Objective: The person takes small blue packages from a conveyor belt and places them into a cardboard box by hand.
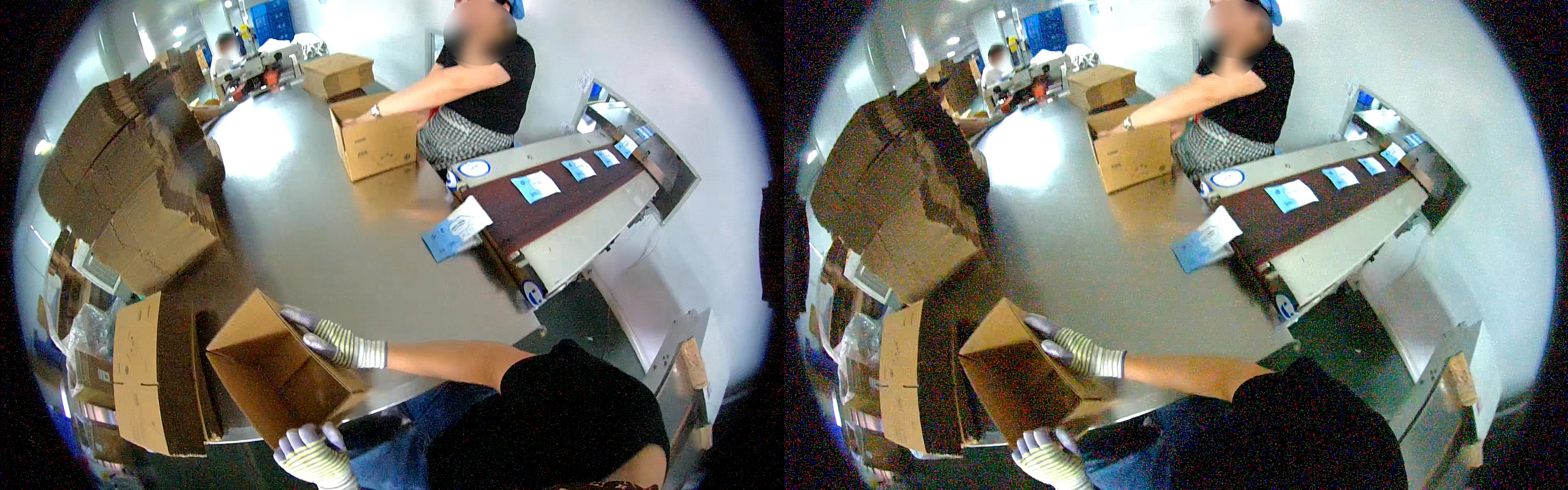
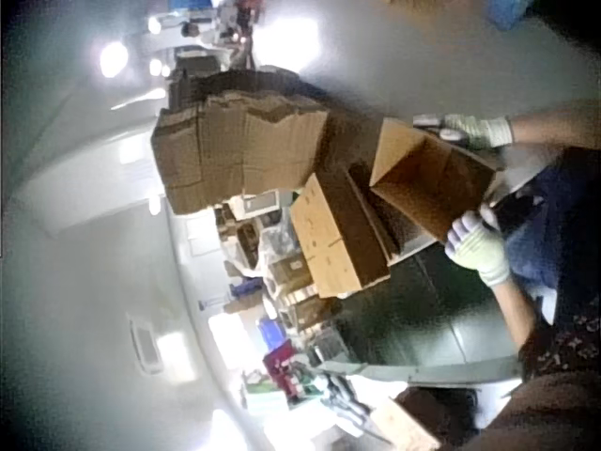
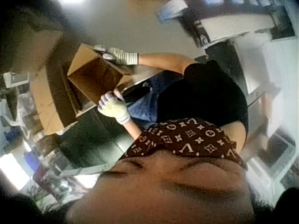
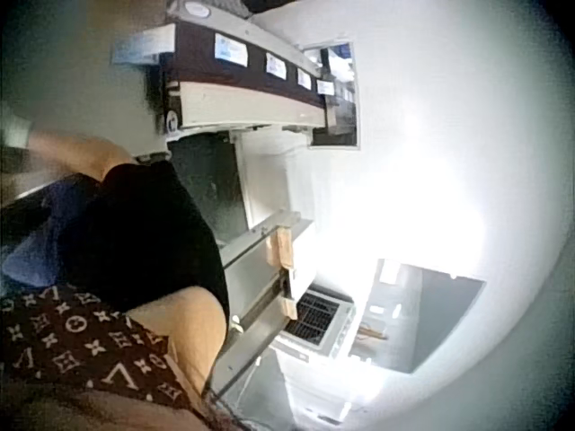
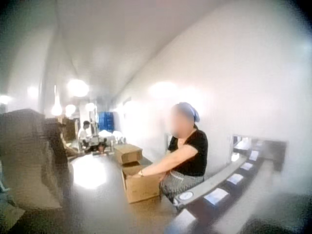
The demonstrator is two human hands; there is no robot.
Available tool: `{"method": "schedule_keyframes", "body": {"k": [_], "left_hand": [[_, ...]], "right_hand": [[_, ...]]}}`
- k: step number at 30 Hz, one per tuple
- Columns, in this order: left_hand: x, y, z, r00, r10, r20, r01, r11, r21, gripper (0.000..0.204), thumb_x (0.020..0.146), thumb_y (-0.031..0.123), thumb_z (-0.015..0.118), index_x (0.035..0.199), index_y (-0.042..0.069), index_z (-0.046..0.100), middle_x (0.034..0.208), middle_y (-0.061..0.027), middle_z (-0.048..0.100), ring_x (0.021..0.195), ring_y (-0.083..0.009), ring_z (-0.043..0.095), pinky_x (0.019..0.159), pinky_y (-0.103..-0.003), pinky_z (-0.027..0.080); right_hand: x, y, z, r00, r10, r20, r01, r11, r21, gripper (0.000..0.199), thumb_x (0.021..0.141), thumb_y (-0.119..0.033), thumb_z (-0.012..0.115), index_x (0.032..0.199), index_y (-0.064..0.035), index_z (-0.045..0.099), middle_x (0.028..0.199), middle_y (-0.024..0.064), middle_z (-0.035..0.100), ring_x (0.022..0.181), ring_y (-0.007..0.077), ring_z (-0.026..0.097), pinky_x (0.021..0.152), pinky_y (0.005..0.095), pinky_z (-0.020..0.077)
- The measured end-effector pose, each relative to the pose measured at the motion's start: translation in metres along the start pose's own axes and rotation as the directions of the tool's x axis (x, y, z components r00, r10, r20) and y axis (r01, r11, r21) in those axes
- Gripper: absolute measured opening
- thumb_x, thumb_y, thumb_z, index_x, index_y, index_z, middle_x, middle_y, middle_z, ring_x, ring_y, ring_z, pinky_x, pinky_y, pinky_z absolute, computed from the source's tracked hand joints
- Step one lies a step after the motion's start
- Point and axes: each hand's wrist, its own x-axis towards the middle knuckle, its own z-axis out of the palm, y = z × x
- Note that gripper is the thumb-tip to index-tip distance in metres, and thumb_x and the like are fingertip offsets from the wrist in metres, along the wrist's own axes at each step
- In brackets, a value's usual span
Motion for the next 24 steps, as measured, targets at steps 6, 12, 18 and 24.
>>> {"method": "schedule_keyframes", "body": {"k": [6,12,18,24], "left_hand": [[-0.013,0.007,0.033,0.988,-0.018,-0.155,0.019,1.000,0.005,0.027,0.085,0.032,0.054,0.068,0.013,0.045,0.059,-0.0052,0.041,0.055,-0.0256,0.042,0.055,-0.039,0.031],[-0.012,0.011,0.039,0.976,-0.018,-0.217,0.026,0.999,0.037,0.025,0.084,0.032,0.054,0.068,0.014,0.045,0.058,-0.0045,0.041,0.055,-0.0248,0.043,0.055,-0.039,0.031],[-0.016,0.010,0.042,0.972,-0.047,-0.229,0.055,0.998,0.029,0.029,0.086,0.032,0.050,0.064,0.015,0.044,0.056,-0.0046,0.040,0.054,-0.0253,0.043,0.055,-0.038,0.031],[-0.015,0.009,0.043,0.972,-0.053,-0.228,0.064,0.997,0.042,0.032,0.090,0.029,0.044,0.062,0.015,0.044,0.056,-0.0050,0.041,0.054,-0.0259,0.043,0.055,-0.039,0.031]], "right_hand": [[-0.080,0.061,-0.036,0.938,0.344,-0.038,-0.311,0.789,-0.530,0.041,0.094,-0.025,0.046,0.131,-0.0060,0.047,0.127,0.0193,0.054,0.114,0.0360,0.054,0.096,0.0385,0.0425],[-0.078,0.047,-0.037,0.953,0.295,-0.064,-0.289,0.833,-0.473,0.034,0.092,-0.020,0.046,0.121,-0.0041,0.056,0.119,0.0203,0.058,0.111,0.0380,0.055,0.094,0.0429,0.0436],[-0.082,0.058,-0.039,0.974,0.216,-0.070,-0.217,0.794,-0.568,0.034,0.091,-0.018,0.046,0.120,-0.0035,0.056,0.117,0.0211,0.059,0.110,0.0384,0.055,0.095,0.0422,0.0434],[-0.083,0.057,-0.039,0.972,0.224,-0.074,-0.221,0.752,-0.621,0.034,0.093,-0.021,0.045,0.121,-0.0050,0.055,0.117,0.0209,0.059,0.110,0.0390,0.054,0.095,0.0432,0.0431]]}}
